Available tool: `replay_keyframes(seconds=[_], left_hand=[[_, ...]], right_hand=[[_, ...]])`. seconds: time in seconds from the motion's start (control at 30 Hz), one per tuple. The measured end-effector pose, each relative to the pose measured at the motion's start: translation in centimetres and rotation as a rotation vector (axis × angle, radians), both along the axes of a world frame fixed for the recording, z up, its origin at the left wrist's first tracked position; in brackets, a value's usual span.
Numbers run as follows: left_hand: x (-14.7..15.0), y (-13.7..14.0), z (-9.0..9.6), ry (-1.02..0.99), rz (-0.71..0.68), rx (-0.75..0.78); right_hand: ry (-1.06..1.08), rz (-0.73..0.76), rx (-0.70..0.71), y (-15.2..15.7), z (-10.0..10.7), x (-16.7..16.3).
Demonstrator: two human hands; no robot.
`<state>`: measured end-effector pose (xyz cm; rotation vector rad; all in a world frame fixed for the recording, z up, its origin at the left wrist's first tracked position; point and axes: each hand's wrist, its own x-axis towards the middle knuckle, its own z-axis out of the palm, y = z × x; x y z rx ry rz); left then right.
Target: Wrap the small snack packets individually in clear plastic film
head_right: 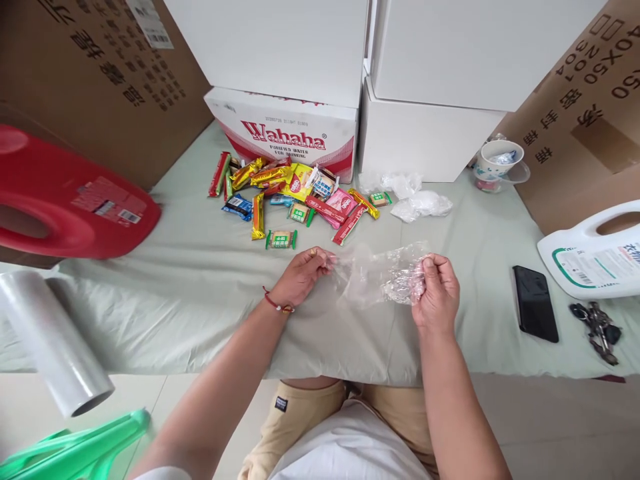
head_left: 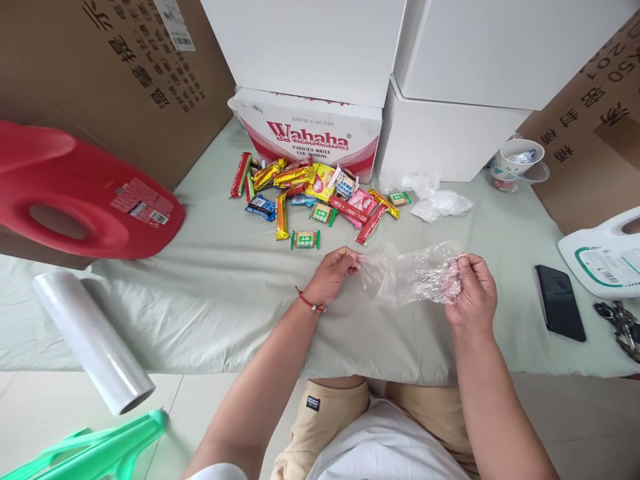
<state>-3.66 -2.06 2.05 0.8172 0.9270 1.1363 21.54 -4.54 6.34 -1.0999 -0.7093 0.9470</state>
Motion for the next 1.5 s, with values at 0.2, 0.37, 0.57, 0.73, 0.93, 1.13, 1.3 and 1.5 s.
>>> replay_keyframes(seconds=[0.2, 0.37, 0.57, 0.73, 0.93, 1.13, 1.3, 1.5], left_hand=[[-1.7, 0.4, 0.9, -0.135, 0.059, -0.065], [-1.5, 0.6, 0.2, 0.039, 0.18, -0.033], [-1.4, 0.7, -0.4, 0.194, 0.128, -0.062], [-1.6, 0.8, 0.2, 0.094, 0.138, -0.166], [-1.6, 0.6, 1.0, -0.087, 0.053, -0.219], [-1.3, 0.1, 1.5, -0.213, 0.006, -0.147], [-1.0, -0.1, 1.7, -0.163, 0.022, -0.091], [-0.4, -0.8, 1.6, 0.008, -0.279, -0.139]], right_hand=[[-0.032, -0.033, -0.07, -0.2, -0.2, 4.1], [-0.12, 0.039, -0.233, -2.4, -2.1, 6.3], [-0.549, 0.025, -0.361, -3.8, -3.8, 8.5], [-1.137, -0.178, -0.09, -5.1, -1.6, 6.2], [-1.355, 0.323, 0.363, -4.6, -2.2, -3.3], [-1.253, 0.376, 0.272, -1.1, -3.5, -7.8], [-0.552, 0.346, -0.113, 0.3, -0.9, -7.4], [-0.042, 0.213, -0.177, 0.4, 1.4, -6.8]])
